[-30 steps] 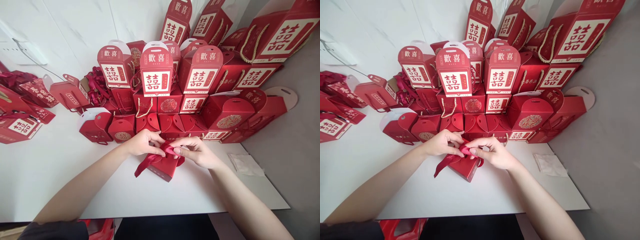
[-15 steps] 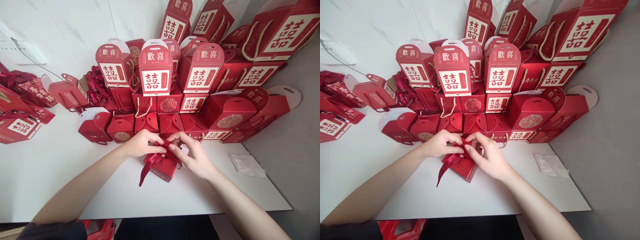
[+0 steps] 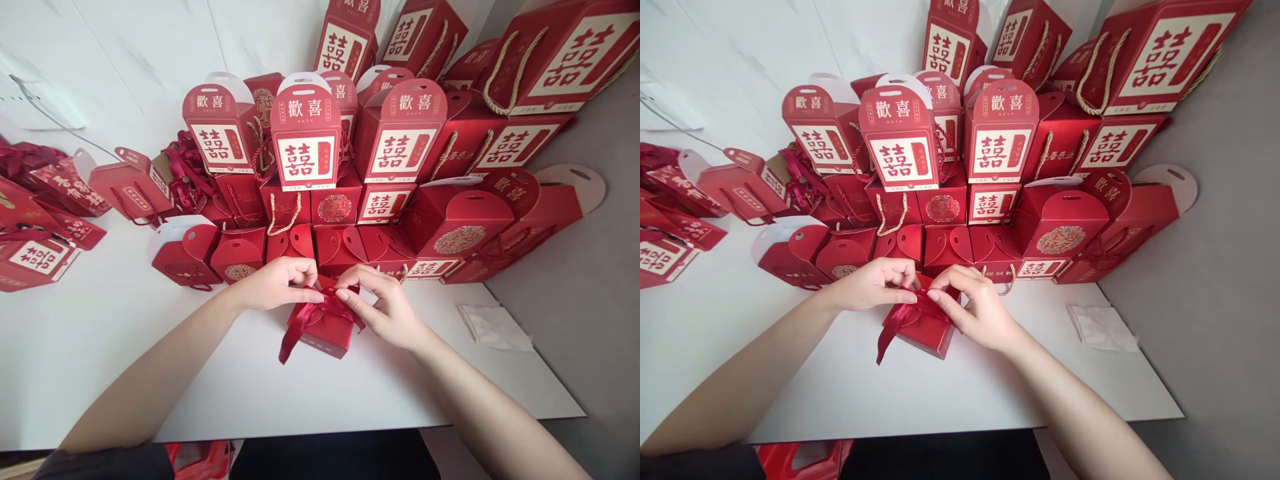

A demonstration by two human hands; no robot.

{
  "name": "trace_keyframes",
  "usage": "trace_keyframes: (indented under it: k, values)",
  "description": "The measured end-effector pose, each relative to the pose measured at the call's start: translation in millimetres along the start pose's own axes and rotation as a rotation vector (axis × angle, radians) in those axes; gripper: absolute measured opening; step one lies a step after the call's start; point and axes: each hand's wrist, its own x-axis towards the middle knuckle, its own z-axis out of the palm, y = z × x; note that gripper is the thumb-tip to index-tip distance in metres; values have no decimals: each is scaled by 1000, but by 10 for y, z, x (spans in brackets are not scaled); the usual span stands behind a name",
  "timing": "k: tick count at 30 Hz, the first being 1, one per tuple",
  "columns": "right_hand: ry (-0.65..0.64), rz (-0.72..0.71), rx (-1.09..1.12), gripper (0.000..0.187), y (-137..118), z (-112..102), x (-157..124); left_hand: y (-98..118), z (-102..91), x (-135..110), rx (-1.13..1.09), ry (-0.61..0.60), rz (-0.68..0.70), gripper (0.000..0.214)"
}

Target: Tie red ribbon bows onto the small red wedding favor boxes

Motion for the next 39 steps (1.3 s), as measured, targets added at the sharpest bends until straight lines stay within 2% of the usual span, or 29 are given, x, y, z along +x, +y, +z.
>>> trace_keyframes:
  k: [7, 11, 14, 20, 26, 29, 33, 36, 39]
  values:
    - [-35, -98, 31, 9, 104, 79, -14, 1, -9, 5, -74, -58, 15, 31]
    - [-174, -175, 45, 12, 113, -17, 2, 8, -5, 10, -20, -21, -17, 31]
    - [-249, -173, -5, 16, 88, -74, 13, 11, 18, 15, 14, 47, 6, 31]
    - [-254, -135, 32, 10, 69, -55, 13, 73, 63, -25, 100, 37, 20, 32]
    - [-182, -45, 51, 4, 85, -15, 18, 188, 205, -87, 308, 147, 122, 17]
    - [-137, -21, 31, 1, 93, -6, 11, 183, 361, -100, 448, 310, 163, 15]
    - [-116, -70, -20, 4, 80, -21, 2, 113, 534, -97, 669, 535, 240, 15]
    - [-111, -32, 9, 1, 52, -52, 8, 63, 532, -79, 720, 569, 318, 17]
    - [-76, 66, 16, 12, 38, -71, 22, 16, 447, -42, 687, 532, 474, 16]
